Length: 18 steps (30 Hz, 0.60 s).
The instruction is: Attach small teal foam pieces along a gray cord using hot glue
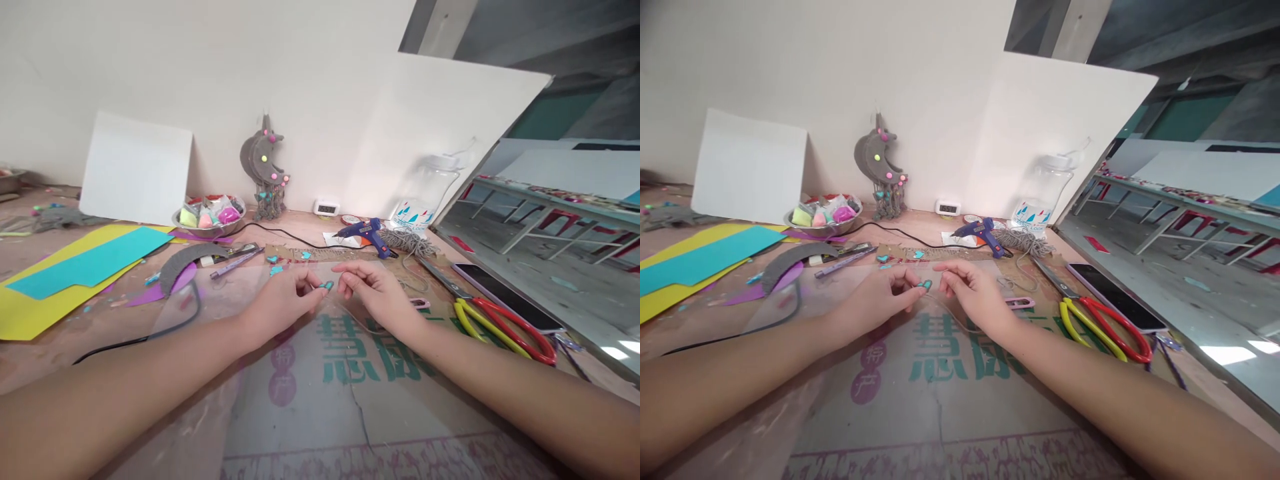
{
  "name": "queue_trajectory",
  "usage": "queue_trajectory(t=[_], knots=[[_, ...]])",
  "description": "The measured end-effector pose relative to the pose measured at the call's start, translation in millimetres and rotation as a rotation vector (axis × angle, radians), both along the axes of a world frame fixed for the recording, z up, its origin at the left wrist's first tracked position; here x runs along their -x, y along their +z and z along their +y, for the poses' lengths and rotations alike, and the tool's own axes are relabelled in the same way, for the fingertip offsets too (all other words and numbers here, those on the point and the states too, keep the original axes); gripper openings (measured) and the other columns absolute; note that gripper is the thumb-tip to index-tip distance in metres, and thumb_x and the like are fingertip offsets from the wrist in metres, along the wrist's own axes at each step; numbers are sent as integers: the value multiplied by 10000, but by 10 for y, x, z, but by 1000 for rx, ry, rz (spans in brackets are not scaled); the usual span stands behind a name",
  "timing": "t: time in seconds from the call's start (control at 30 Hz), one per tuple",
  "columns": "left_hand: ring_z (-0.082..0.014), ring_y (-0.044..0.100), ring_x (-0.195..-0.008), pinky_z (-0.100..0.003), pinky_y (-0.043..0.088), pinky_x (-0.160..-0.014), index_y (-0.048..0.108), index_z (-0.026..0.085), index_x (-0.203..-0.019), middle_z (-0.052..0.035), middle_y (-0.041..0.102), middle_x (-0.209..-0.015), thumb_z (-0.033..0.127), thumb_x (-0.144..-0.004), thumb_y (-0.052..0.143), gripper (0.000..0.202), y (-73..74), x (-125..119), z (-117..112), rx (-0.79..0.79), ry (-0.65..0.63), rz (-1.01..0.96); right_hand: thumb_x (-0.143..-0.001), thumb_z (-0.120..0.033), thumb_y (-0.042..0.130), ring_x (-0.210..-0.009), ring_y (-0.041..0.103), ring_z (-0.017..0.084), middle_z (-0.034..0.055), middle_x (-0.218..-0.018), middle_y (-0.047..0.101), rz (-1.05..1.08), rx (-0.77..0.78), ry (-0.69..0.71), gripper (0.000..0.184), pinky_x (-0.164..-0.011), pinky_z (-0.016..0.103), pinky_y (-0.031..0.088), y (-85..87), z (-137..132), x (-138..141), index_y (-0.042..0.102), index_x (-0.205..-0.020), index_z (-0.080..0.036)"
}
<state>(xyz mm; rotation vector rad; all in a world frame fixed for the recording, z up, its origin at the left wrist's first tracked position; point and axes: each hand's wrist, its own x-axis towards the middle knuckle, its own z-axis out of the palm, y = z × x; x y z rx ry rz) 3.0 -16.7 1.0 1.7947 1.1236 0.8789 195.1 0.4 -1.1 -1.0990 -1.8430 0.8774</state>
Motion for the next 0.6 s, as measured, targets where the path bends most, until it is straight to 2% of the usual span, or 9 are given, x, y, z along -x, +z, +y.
queue_trajectory(t=[0.07,0.17,0.27,0.5,0.6], knots=[[-82,449,-469,-192,320,-444,526,187,-729,49,548,-556,333,-803,520,163,-2,-3,1,1,-1,12,-854,-316,519,-674,575,138,15,-732,631,-42,-20,-21,215,-661,286,464,15,-23,8,642,-973,-186],[-92,469,-494,-200,336,-468,547,188,-746,45,559,-569,332,-797,521,155,-12,-10,7,6,-9,31,-809,-330,590,-762,602,159,33,-824,675,-92,-51,-46,183,-714,297,468,50,-72,39,670,-896,-191],[-102,487,-516,-212,344,-490,555,188,-743,42,561,-568,338,-795,522,162,-23,-8,12,-26,-18,59,-784,-308,623,-740,596,153,25,-796,675,-130,-84,-35,133,-698,286,464,68,-105,78,673,-815,-188],[-109,494,-555,-229,351,-520,583,186,-726,34,572,-601,316,-797,513,164,-33,2,12,-86,-42,135,-832,-295,550,-664,539,132,10,-716,620,-174,-117,-14,169,-625,263,423,53,-104,92,637,-740,-183],[-106,503,-548,-223,362,-521,572,186,-722,36,579,-591,320,-802,511,168,-34,-1,18,-74,-50,111,-882,-298,466,-678,532,128,7,-719,592,-106,-96,-4,199,-650,263,417,46,-87,73,628,-858,-186]])
